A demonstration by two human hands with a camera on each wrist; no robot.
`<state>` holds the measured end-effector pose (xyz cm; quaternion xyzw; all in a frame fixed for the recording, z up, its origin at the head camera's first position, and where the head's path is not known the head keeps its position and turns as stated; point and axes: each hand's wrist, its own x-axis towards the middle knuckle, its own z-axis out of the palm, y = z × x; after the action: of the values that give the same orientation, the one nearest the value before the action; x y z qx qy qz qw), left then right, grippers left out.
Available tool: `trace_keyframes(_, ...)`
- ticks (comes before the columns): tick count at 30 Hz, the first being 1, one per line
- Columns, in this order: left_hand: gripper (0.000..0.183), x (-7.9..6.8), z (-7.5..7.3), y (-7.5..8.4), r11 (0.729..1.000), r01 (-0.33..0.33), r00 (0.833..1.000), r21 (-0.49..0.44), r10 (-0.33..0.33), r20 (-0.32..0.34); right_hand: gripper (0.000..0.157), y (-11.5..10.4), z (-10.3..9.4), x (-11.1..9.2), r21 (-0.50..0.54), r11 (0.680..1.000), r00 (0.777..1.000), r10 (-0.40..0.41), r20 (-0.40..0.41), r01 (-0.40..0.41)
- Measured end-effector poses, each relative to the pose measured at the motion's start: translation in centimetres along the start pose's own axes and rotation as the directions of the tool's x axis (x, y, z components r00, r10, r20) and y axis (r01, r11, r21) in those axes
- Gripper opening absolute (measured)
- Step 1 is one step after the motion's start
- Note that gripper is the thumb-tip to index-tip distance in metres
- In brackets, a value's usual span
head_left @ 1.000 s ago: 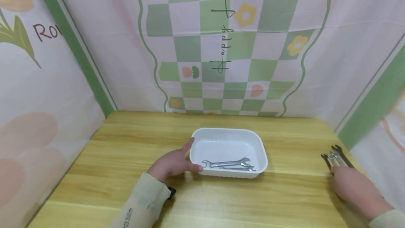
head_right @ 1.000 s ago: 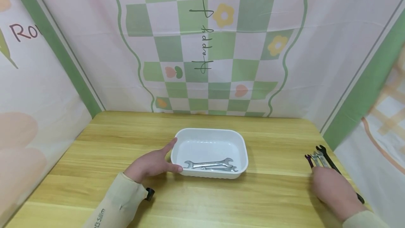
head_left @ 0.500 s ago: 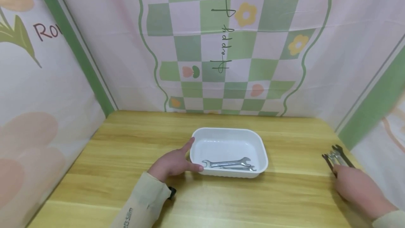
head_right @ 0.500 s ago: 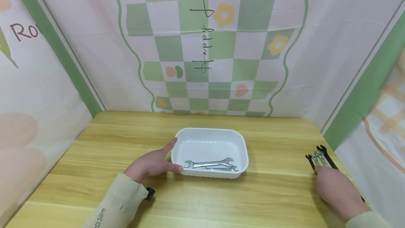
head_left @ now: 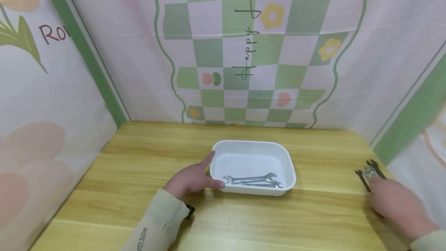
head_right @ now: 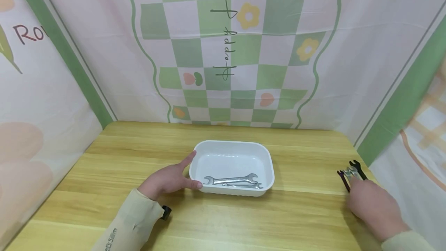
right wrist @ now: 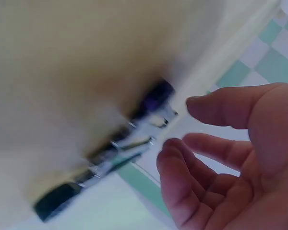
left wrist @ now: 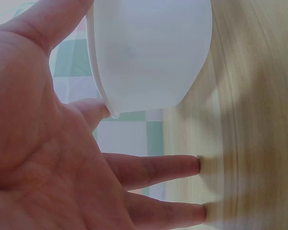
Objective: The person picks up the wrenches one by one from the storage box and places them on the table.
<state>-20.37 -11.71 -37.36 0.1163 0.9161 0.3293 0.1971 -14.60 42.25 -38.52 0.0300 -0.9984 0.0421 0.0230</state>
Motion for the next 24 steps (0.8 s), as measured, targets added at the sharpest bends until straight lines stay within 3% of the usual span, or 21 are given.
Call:
trace_keyframes(4,0.117,0.1,0.0,0.1,1.000,-0.001,1.000,-0.003,0.001,0.003,0.046,-0.2,-1.9,1.5,0.027,0.999,0.999,0.018,-0.029,-0.017)
trace_keyframes(7,0.117,0.0,0.0,0.1,1.000,-0.004,1.000,-0.004,0.004,0.004,0.062,-1.3,-3.9,2.8,0.137,0.990,0.998,0.033,-0.044,-0.027)
trace_keyframes(11,0.117,-0.1,-0.1,0.1,1.000,-0.007,1.000,-0.002,0.007,0.002,0.077,-4.1,-6.5,4.4,0.396,0.918,1.000,0.025,0.008,-0.026)
trace_keyframes(14,0.117,-0.1,-0.2,0.1,1.000,-0.006,1.000,0.003,0.006,0.003,0.080,-6.8,-7.9,5.8,0.586,0.810,0.998,-0.015,0.067,-0.027)
trace_keyframes(17,0.118,0.0,-0.1,0.1,1.000,-0.005,1.000,0.008,0.005,0.005,0.070,-9.8,-8.7,7.3,0.764,0.645,0.992,-0.080,0.100,-0.025)
trace_keyframes(21,0.118,0.0,-0.1,-0.1,1.000,-0.008,1.000,0.011,0.008,0.006,0.057,-13.7,-8.9,9.0,0.907,0.418,0.974,-0.181,0.137,-0.050)
trace_keyframes(24,0.118,0.0,-0.1,-0.1,1.000,-0.009,1.000,0.016,0.009,0.002,0.054,-16.7,-8.7,9.8,0.935,0.335,0.938,-0.271,0.216,-0.118)
